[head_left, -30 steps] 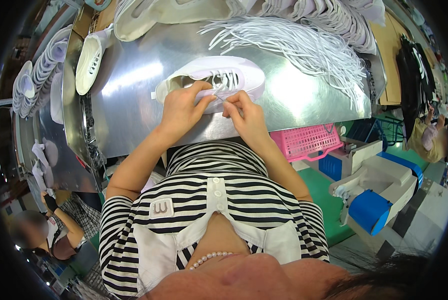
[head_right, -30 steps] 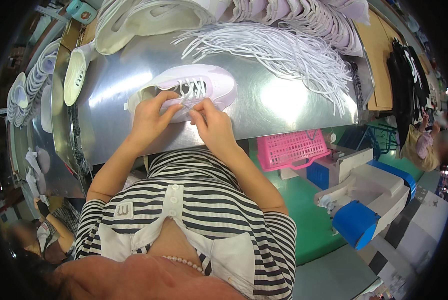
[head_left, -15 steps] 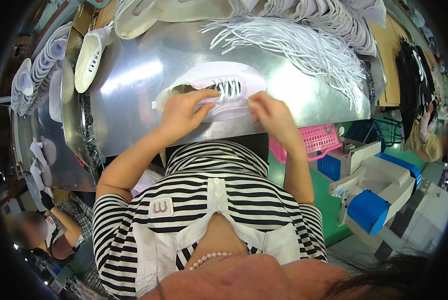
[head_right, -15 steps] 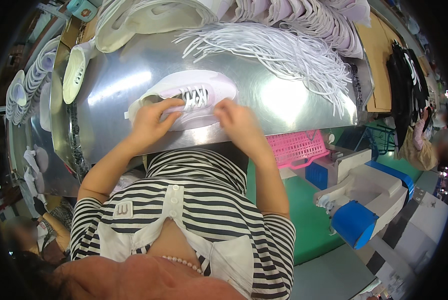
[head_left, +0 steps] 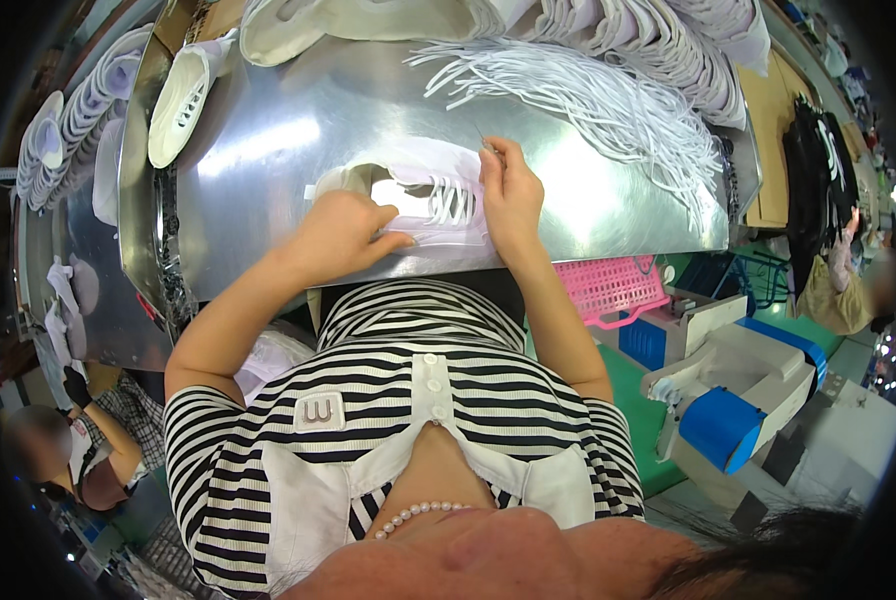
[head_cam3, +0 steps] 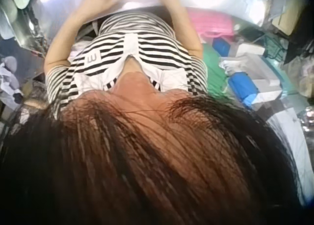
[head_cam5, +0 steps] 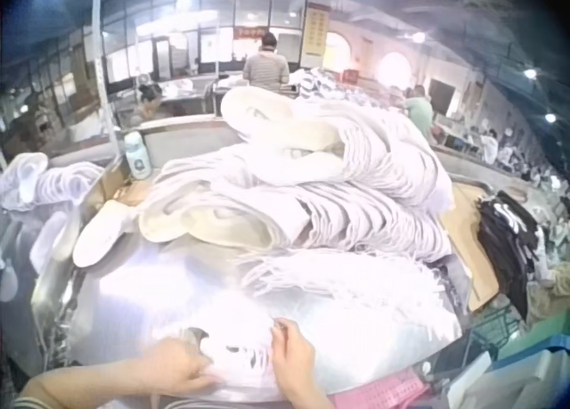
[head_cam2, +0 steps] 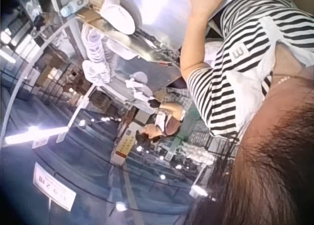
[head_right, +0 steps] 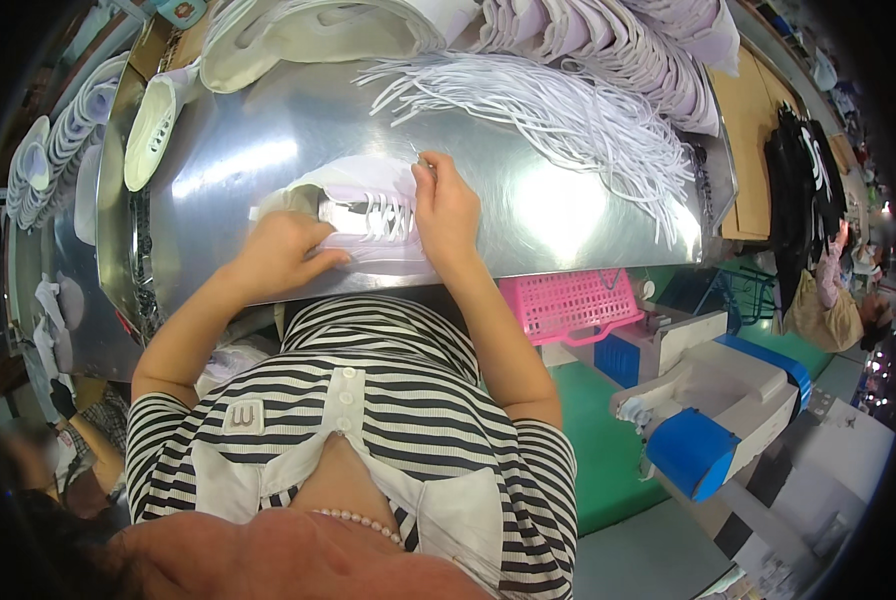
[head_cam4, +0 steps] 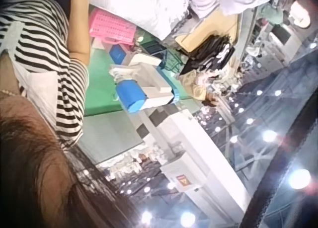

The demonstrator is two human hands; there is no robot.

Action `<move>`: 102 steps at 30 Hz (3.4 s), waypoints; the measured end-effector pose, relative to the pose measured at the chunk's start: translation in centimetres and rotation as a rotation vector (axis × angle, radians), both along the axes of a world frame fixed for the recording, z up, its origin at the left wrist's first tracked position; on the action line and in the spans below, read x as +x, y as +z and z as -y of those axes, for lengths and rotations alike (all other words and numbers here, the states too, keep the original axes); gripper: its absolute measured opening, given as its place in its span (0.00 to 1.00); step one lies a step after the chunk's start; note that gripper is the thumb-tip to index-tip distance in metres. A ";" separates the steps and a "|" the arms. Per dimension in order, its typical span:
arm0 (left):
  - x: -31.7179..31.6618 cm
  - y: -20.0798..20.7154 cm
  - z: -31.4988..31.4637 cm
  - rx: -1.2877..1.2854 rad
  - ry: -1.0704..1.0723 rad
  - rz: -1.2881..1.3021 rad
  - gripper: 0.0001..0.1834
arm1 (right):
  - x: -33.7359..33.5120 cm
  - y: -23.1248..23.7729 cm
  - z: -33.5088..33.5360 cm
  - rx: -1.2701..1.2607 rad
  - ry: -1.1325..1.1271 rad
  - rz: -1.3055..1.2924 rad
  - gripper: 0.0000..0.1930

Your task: The person threads white shoelaces through the eyelets of a white shoe, pulling the laces tight and arranging them. The person then picks up another shoe and repeats the lacing process.

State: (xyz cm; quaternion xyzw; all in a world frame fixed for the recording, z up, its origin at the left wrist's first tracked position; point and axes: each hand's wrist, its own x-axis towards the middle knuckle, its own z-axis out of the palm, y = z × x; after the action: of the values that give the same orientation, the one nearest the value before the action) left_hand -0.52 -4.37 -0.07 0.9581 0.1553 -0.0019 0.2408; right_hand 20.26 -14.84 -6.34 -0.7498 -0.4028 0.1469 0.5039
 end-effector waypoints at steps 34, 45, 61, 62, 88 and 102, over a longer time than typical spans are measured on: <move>-12.8 -2.1 -27.0 0.433 1.071 0.073 0.31 | 5.6 1.5 -14.1 -0.150 0.400 0.926 0.12; -7.8 -5.9 -26.7 0.205 1.048 0.648 0.26 | 5.1 1.7 -14.3 0.041 0.467 0.828 0.09; -4.5 -2.8 -16.4 0.632 0.990 1.047 0.25 | -2.7 8.9 -0.7 -0.113 0.475 -0.685 0.07; -4.2 -5.4 -17.7 0.658 1.073 0.955 0.27 | -3.0 8.5 0.4 -0.110 0.480 -0.707 0.07; -4.7 0.3 -5.8 0.518 0.516 0.408 0.15 | -3.5 9.3 2.2 -0.045 0.688 -1.115 0.07; -0.9 0.2 -6.2 -1.370 0.687 0.137 0.35 | -6.4 0.7 -5.4 0.116 0.290 -0.959 0.07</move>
State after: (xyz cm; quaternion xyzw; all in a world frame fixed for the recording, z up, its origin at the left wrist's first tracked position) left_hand -1.38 1.87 0.11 0.4909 0.3929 0.0365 0.7767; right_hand 13.88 -9.41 -5.67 -0.5051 -0.2334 0.5207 0.6475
